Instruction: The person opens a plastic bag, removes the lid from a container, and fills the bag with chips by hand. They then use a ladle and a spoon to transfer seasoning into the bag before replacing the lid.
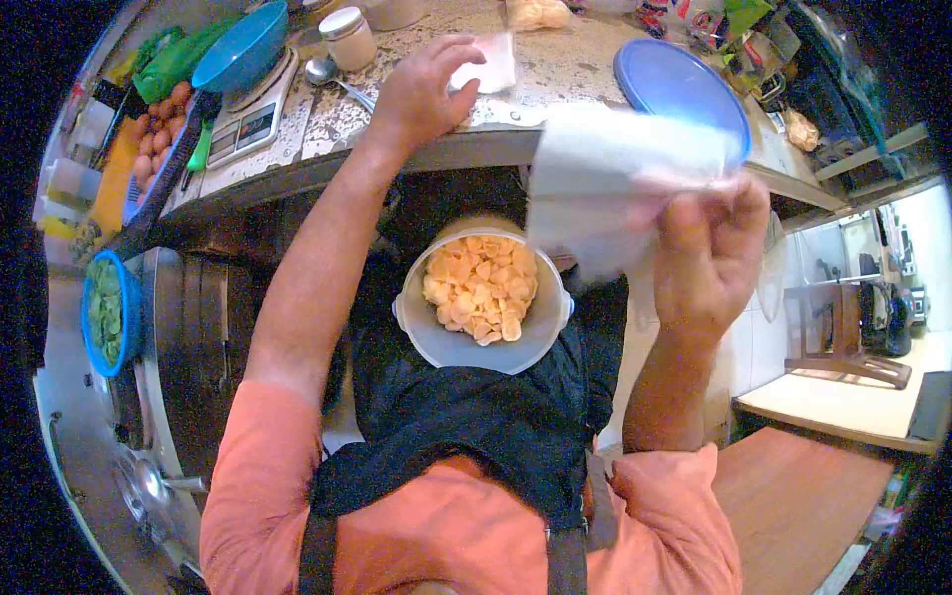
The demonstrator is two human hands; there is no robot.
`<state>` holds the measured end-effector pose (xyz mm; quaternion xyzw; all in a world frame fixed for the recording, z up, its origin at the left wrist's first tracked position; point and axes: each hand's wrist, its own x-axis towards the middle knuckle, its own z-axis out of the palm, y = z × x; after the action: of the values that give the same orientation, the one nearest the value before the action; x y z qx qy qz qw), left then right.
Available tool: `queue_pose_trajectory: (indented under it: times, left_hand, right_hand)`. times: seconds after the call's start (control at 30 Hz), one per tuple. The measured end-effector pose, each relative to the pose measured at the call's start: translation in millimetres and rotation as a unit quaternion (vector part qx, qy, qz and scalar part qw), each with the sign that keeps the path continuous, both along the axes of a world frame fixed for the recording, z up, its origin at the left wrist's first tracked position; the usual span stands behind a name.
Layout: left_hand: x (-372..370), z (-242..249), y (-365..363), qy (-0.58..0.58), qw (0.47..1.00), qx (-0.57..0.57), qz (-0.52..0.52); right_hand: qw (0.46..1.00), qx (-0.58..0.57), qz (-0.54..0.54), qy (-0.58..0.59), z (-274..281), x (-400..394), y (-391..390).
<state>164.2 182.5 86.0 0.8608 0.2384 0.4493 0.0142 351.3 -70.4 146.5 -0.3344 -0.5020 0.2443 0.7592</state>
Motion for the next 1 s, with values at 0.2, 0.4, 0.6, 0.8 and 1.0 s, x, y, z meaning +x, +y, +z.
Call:
queue_pose_trajectory:
  times: [0.2,0.4,0.6,0.8,1.0]
  left_hand:
    - [-39.9,7.4,-95.2,-0.052,0.978,-0.137,-0.152]
    - [-86.1,-94.7,-216.2,0.067,0.824,-0.522,-0.209]
    - [-118.6,-140.5,-266.1,-0.140,0.639,-0.756,-0.028]
    - [-131.0,-97.5,-264.4,-0.097,0.793,-0.602,0.012]
    - [-127.1,-103.1,-267.5,-0.199,0.758,-0.620,0.030]
  right_hand:
    - [0.942,-0.277,0.094,-0.165,-78.3,-18.8,-46.8]
    - [0.863,-0.371,0.328,-0.101,-133.7,-63.8,-31.5]
    - [0.779,-0.458,0.300,-0.305,-182.3,-62.2,44.1]
    - [0.655,-0.509,0.057,-0.556,-279.1,-87.9,101.4]
    - [0.754,-0.366,-0.057,-0.542,-297.8,-91.8,105.2]
